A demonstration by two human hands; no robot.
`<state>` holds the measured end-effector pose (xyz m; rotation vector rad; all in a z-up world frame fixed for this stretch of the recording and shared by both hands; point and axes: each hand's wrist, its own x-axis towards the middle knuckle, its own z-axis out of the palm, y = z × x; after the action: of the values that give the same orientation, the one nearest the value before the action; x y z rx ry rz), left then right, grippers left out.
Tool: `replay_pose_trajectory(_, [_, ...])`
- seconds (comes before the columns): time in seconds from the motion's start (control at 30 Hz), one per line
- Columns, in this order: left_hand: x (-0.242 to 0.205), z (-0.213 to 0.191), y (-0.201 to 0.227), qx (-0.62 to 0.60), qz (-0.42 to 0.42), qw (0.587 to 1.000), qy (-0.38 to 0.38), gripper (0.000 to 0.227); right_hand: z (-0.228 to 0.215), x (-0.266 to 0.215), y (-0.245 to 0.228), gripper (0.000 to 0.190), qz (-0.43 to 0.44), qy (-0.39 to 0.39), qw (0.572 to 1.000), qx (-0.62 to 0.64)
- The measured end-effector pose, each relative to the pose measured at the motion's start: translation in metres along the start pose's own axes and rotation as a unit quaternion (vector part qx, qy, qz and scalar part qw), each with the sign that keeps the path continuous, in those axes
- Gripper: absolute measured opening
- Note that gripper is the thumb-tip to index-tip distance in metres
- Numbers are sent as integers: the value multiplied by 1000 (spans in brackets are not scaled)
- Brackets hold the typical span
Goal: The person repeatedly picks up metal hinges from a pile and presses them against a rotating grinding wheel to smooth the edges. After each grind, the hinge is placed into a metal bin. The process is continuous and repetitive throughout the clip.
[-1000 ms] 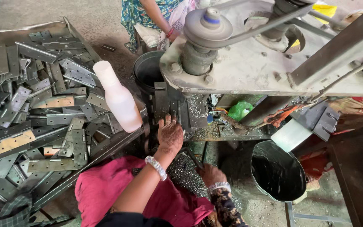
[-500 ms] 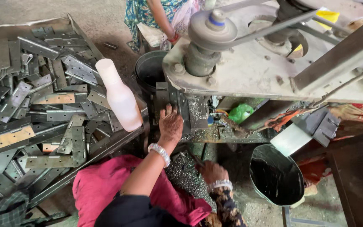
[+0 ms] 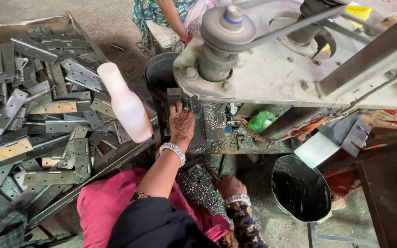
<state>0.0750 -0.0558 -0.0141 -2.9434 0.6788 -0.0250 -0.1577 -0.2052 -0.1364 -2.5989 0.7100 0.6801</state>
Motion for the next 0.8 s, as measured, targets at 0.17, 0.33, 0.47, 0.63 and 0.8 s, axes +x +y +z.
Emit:
replay_pose_trajectory(0.17, [-2,4,-2,-91,-23,990,101,37,53,33,14,52,-65,59,996,9])
replay_pose_trajectory(0.33, [-92,11,-15,-188,27,943,273,46,37,10,20,41,-62,138,988,37])
replay_pose_trajectory(0.47, [-166,25,-79,-241,-85,961,103,21,-35,-48,-13,34,-204,446,862,130])
replay_pose_trajectory(0.63, [-118,42,-201,24,-139,960,240,39,-93,-77,-62,29,-150,420,887,123])
replay_pose_trajectory(0.8, [-34,59,-249,118,-43,981,148,46,-94,-68,-57,31,-140,390,900,132])
